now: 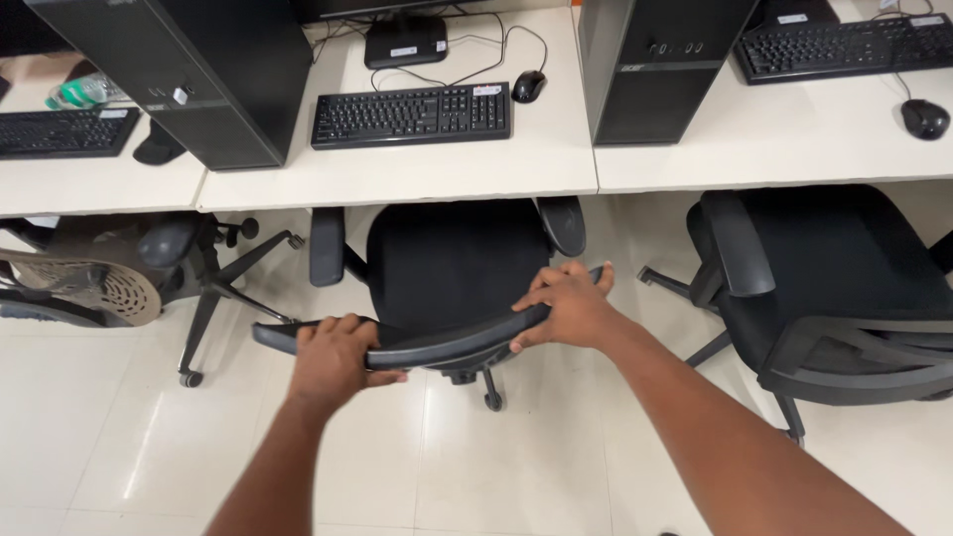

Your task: The person adjusts several office chairs in a computer lab, pulling them out from under desks and pushing them back in. The person handles the chairs by their backrests and armrests, moving them into position in front of computer workstations.

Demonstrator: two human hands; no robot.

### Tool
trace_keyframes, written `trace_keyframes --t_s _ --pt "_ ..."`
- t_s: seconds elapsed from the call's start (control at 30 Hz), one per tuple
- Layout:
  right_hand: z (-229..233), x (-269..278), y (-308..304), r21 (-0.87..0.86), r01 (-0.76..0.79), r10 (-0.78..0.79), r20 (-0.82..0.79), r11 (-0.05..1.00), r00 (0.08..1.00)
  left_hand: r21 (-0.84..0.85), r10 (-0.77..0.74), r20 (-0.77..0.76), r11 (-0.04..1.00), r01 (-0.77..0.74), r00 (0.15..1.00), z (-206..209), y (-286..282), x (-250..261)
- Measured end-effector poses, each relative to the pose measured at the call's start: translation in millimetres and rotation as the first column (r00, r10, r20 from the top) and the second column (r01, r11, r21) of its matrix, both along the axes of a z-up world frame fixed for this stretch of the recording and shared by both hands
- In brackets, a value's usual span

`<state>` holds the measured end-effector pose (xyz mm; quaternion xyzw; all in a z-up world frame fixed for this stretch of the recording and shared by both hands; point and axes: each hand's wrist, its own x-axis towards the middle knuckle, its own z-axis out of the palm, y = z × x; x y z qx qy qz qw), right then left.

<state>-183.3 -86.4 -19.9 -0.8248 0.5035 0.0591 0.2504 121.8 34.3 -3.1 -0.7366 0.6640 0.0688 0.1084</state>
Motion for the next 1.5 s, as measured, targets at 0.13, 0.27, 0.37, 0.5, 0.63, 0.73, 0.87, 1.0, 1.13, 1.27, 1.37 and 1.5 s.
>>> trace_keyframes --t_s 0.13,0.27,0.37,0.5,0.63,0.73,0.87,1.0,1.13,1.27,1.37,1.5 --pt "-4.8 22.4 2.1 0.006 0.023 -0.023 0.059 1.000 0.998 0.037 0.086 0.001 0.996 -0.086 0.996 1.4 -0.7 17.0" --pt "-5.3 42.0 5.7 0.009 0.031 -0.031 0.077 0.999 0.997 0.034 0.118 0.067 0.992 -0.121 0.991 0.7 -2.2 34.9" --pt "-4.0 57.5 12.5 0.027 0.043 -0.045 0.076 0.999 0.996 0.040 0.139 0.075 0.989 -0.142 0.987 0.6 -0.9 48.7" --pt "-0.4 65.4 21.0 0.048 0.060 -0.064 0.098 0.997 0.993 0.063 0.168 0.063 0.983 -0.172 0.984 -4.6 -1.9 58.2" --pt "5.0 64.9 21.5 0.052 0.067 -0.071 0.081 0.996 0.994 0.047 0.165 0.036 0.985 -0.167 0.986 -8.0 -3.4 61.6" --pt "6.1 64.8 20.0 0.051 0.071 -0.075 0.081 0.996 0.994 0.038 0.156 0.020 0.987 -0.157 0.988 -7.2 -3.1 62.4" --pt "3.2 62.7 17.3 0.038 0.062 -0.065 0.076 0.997 0.995 0.062 0.171 0.006 0.983 -0.171 0.985 -3.6 -7.4 59.6" --pt "2.3 62.6 14.9 0.042 0.071 -0.072 0.035 0.997 0.997 0.083 0.185 -0.001 0.979 -0.185 0.983 0.5 -10.2 56.3" --pt "2.8 61.9 15.4 0.043 0.069 -0.070 0.013 0.997 0.997 0.076 0.200 0.014 0.977 -0.200 0.980 2.0 -10.2 51.9" --pt "4.6 62.0 17.1 0.039 0.071 -0.071 -0.009 0.997 0.997 0.105 0.215 0.000 0.971 -0.214 0.977 5.3 -10.5 49.8" --pt "6.3 62.3 15.6 0.050 0.079 -0.077 -0.031 0.996 0.997 0.108 0.228 -0.019 0.968 -0.225 0.973 5.7 -10.9 48.1" --pt "4.0 63.6 11.4 0.057 0.067 -0.065 -0.050 0.996 0.997 0.099 0.237 -0.060 0.968 -0.230 0.970 4.0 -12.4 50.8"
